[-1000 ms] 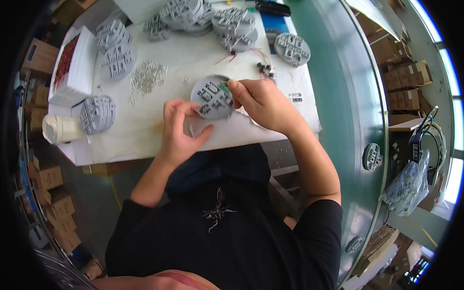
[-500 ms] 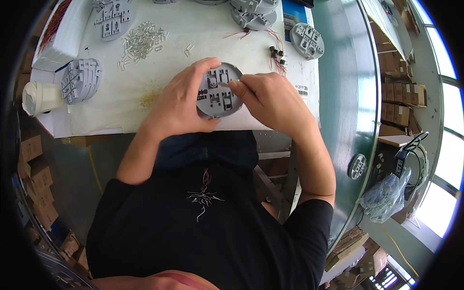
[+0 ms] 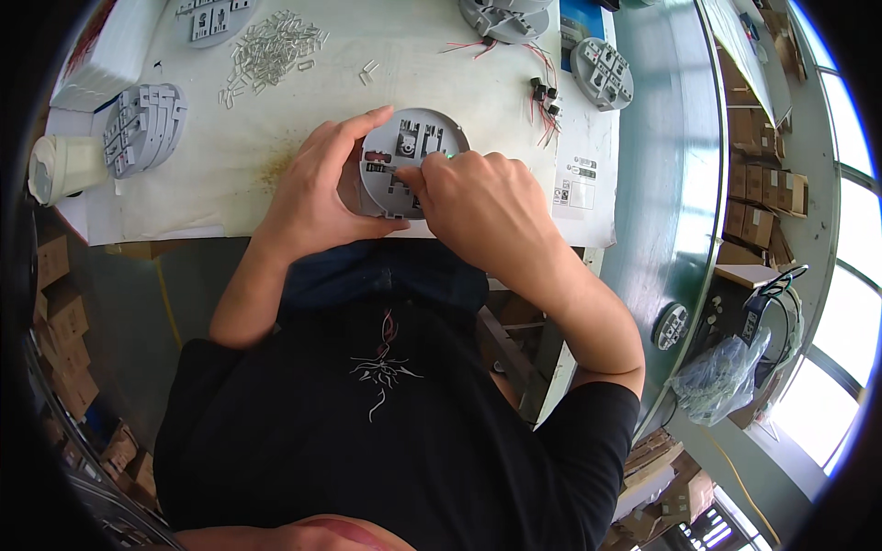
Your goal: Assembling small electronic components onto circular base plates at a production workbench.
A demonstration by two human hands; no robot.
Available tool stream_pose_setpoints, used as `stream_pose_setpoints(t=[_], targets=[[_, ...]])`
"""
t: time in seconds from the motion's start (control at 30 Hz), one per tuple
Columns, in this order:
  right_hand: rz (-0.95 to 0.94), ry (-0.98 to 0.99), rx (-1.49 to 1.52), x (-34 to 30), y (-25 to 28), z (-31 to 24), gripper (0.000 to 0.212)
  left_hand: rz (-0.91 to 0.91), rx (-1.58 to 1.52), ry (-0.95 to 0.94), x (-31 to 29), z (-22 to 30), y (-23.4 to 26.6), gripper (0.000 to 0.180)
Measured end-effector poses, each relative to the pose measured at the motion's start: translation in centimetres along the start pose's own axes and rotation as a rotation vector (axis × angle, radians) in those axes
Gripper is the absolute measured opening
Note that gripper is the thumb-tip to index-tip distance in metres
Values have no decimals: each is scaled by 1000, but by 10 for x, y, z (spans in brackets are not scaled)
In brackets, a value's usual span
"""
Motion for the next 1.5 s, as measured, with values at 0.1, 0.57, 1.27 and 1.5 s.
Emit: stream_pose_setpoints(t=[0.1,0.57,1.27,1.5], targets=[[45,57,-34,1,-2,-3,43,8,-7,-6,-1,1,2,104],[73,164,-75,4,-10,-2,44,-27,-19,-18,-1,-2,-1,102],[12,105,-261,4,-6,-22,42,47,1,-64,-2,-1,1,99],[79,189,-290,7,4,-29,47,-21,-11,-17,-2,-4,1,99]])
Point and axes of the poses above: each hand's wrist, its own x-axis towards the middle knuckle, its own y-axis out of the back of the hand, z = x × y, the point moved 7 cm from there along x, towards the middle knuckle, and after that the axes turned 4 degrees about x, right-handed, at the moved point
